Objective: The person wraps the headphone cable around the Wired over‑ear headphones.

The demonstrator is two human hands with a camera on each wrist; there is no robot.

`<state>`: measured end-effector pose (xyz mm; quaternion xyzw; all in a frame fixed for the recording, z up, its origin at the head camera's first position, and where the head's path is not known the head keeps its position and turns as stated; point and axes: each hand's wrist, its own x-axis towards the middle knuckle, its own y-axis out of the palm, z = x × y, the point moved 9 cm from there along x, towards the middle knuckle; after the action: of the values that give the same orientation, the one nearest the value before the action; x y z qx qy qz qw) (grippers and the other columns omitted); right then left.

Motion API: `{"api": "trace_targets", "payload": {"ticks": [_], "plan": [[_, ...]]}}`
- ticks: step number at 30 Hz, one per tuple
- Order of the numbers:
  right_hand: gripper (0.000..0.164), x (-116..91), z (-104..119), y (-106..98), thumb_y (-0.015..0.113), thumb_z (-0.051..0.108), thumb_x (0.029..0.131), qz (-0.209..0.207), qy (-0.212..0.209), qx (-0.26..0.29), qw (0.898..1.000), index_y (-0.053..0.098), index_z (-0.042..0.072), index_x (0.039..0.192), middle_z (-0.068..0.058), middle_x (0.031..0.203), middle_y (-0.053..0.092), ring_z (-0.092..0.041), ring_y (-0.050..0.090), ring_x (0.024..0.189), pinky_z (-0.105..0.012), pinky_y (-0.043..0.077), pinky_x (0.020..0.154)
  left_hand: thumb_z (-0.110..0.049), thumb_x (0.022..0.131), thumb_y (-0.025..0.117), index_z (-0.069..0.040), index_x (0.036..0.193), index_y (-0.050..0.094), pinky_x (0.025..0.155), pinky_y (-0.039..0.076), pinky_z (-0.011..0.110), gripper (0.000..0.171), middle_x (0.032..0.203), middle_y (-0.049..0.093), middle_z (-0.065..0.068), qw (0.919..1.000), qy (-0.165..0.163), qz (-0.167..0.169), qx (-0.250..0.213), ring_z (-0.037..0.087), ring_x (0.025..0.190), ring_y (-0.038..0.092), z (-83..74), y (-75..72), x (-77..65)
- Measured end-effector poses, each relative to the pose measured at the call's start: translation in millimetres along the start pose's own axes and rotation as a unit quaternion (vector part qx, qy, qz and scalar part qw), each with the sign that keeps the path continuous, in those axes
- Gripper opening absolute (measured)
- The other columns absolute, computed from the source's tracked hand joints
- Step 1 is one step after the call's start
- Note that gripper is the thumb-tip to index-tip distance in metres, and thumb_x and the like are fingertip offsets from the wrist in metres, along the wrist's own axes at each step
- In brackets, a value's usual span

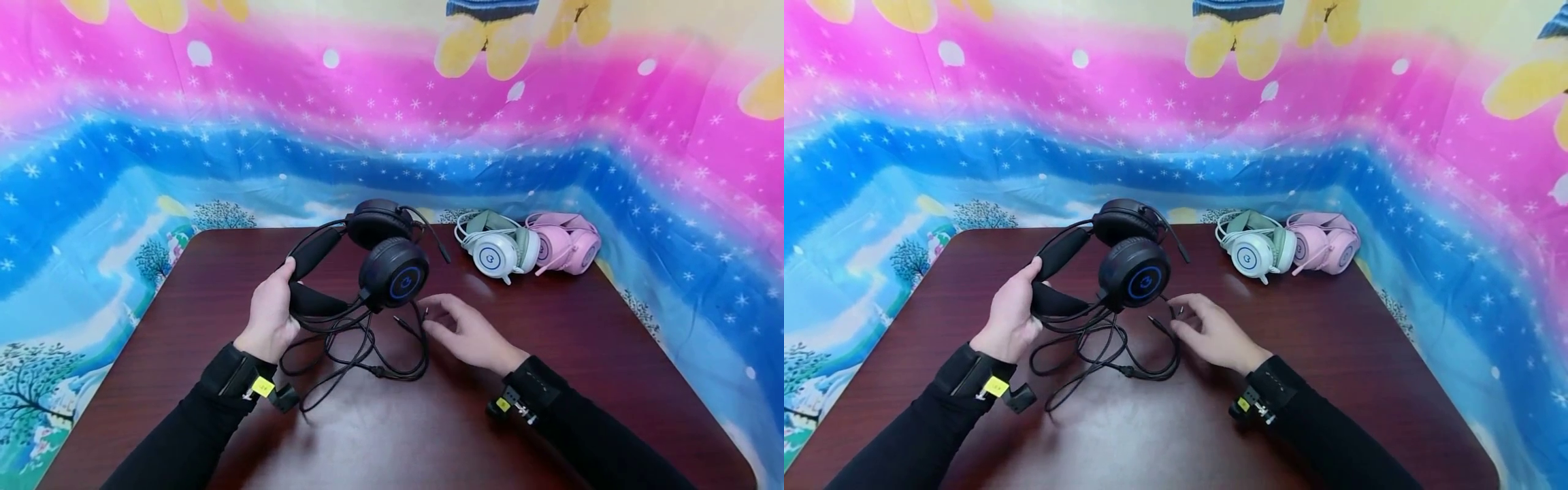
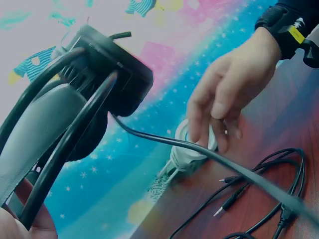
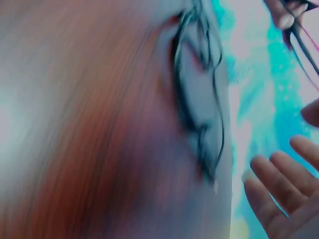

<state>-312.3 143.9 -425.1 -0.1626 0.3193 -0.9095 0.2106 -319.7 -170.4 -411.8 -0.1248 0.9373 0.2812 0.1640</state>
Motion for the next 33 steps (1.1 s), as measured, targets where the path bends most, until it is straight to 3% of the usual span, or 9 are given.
{"api": "trace_targets", "payload": {"ticks": [7, 10, 13, 17, 20, 23, 26, 29, 33], "plan": [[0.039, 14, 29, 49, 0.061, 0.031, 0.114, 0.090, 0.028, 0.113, 0.989, 0.063, 0.010, 0.147, -0.015, 0.134, 0.075, -0.021, 0.073, 0.121, -0.037, 0.060, 0.104, -0.045, 0.116, 0.053, -0.016, 0.152, 0.048, 0.071, 0.042, 0.025, 0.047, 0.096, 0.036, -0.008, 0.9982, 0.014, 0.008, 0.058, 0.009, 0.068, 0.040, 15.8, 12.3, -2.1], [0.031, 15, 34, 64, 0.055, 0.023, 0.117, 0.102, 0.036, 0.145, 0.984, 0.072, 0.003, 0.132, -0.017, 0.126, 0.077, -0.025, 0.076, 0.115, -0.039, 0.063, 0.103, -0.046, 0.116, 0.052, -0.016, 0.153, 0.048, 0.077, 0.038, 0.029, 0.047, 0.106, 0.034, -0.006, 0.9975, 0.011, 0.008, 0.069, 0.013, 0.077, 0.037, 22.6, 16.2, -2.5], [0.034, 17, 34, 68, 0.049, 0.017, 0.118, 0.080, 0.052, 0.159, 0.983, 0.076, 0.000, 0.108, -0.015, 0.105, 0.079, -0.023, 0.078, 0.093, -0.035, 0.067, 0.088, -0.045, 0.117, 0.052, -0.016, 0.157, 0.051, 0.078, 0.039, 0.029, 0.050, 0.112, 0.039, -0.005, 0.9973, 0.010, 0.011, 0.072, 0.012, 0.076, 0.042, 24.6, 18.6, -3.2], [0.041, 16, 33, 71, 0.045, 0.019, 0.119, 0.066, 0.076, 0.126, 0.987, 0.066, -0.002, 0.090, -0.007, 0.080, 0.065, -0.015, 0.064, 0.060, -0.028, 0.059, 0.062, -0.047, 0.114, 0.056, -0.018, 0.152, 0.061, 0.088, 0.044, 0.029, 0.048, 0.110, 0.045, -0.008, 0.9969, 0.011, -0.004, 0.078, 0.010, 0.081, 0.050, 23.7, 16.3, -3.6], [0.043, 15, 36, 77, 0.044, 0.024, 0.120, 0.084, 0.080, 0.091, 0.989, 0.061, 0.002, 0.087, 0.000, 0.073, 0.056, -0.012, 0.054, 0.049, -0.029, 0.052, 0.054, -0.058, 0.108, 0.063, -0.017, 0.140, 0.069, 0.103, 0.039, 0.034, 0.052, 0.109, 0.044, -0.009, 0.9965, 0.013, -0.023, 0.079, 0.014, 0.105, 0.049, 25.1, 13.6, -1.7], [0.042, 14, 43, 85, 0.044, 0.025, 0.120, 0.108, 0.065, 0.080, 0.989, 0.058, 0.007, 0.086, 0.006, 0.069, 0.050, -0.007, 0.047, 0.052, -0.025, 0.045, 0.056, -0.072, 0.101, 0.064, -0.018, 0.127, 0.071, 0.117, 0.034, 0.036, 0.060, 0.126, 0.047, -0.008, 0.9953, 0.017, -0.036, 0.088, 0.020, 0.135, 0.046, 28.1, 11.7, 1.3], [0.037, 15, 48, 90, 0.045, 0.023, 0.120, 0.119, 0.052, 0.063, 0.989, 0.058, 0.008, 0.089, 0.009, 0.068, 0.046, -0.005, 0.043, 0.056, -0.023, 0.039, 0.060, -0.073, 0.102, 0.061, -0.017, 0.116, 0.069, 0.126, 0.032, 0.038, 0.058, 0.148, 0.049, -0.001, 0.9941, 0.023, -0.049, 0.094, 0.026, 0.151, 0.042, 30.4, 8.6, 4.1], [0.039, 15, 49, 90, 0.045, 0.024, 0.120, 0.118, 0.050, 0.032, 0.991, 0.059, 0.010, 0.086, 0.010, 0.069, 0.044, -0.004, 0.042, 0.059, -0.022, 0.036, 0.062, -0.063, 0.109, 0.058, -0.017, 0.118, 0.071, 0.131, 0.031, 0.040, 0.049, 0.170, 0.043, 0.001, 0.9922, 0.036, -0.059, 0.104, 0.026, 0.158, 0.040, 29.1, 5.1, 6.0], [0.044, 14, 50, 94, 0.044, 0.028, 0.120, 0.142, 0.059, 0.014, 0.988, 0.059, 0.009, 0.083, 0.010, 0.068, 0.046, -0.005, 0.042, 0.058, -0.023, 0.037, 0.060, -0.052, 0.112, 0.056, -0.014, 0.120, 0.074, 0.135, 0.027, 0.042, 0.043, 0.175, 0.040, 0.004, 0.9900, 0.062, -0.061, 0.111, 0.023, 0.161, 0.037, 24.9, 4.4, 8.9]]}}
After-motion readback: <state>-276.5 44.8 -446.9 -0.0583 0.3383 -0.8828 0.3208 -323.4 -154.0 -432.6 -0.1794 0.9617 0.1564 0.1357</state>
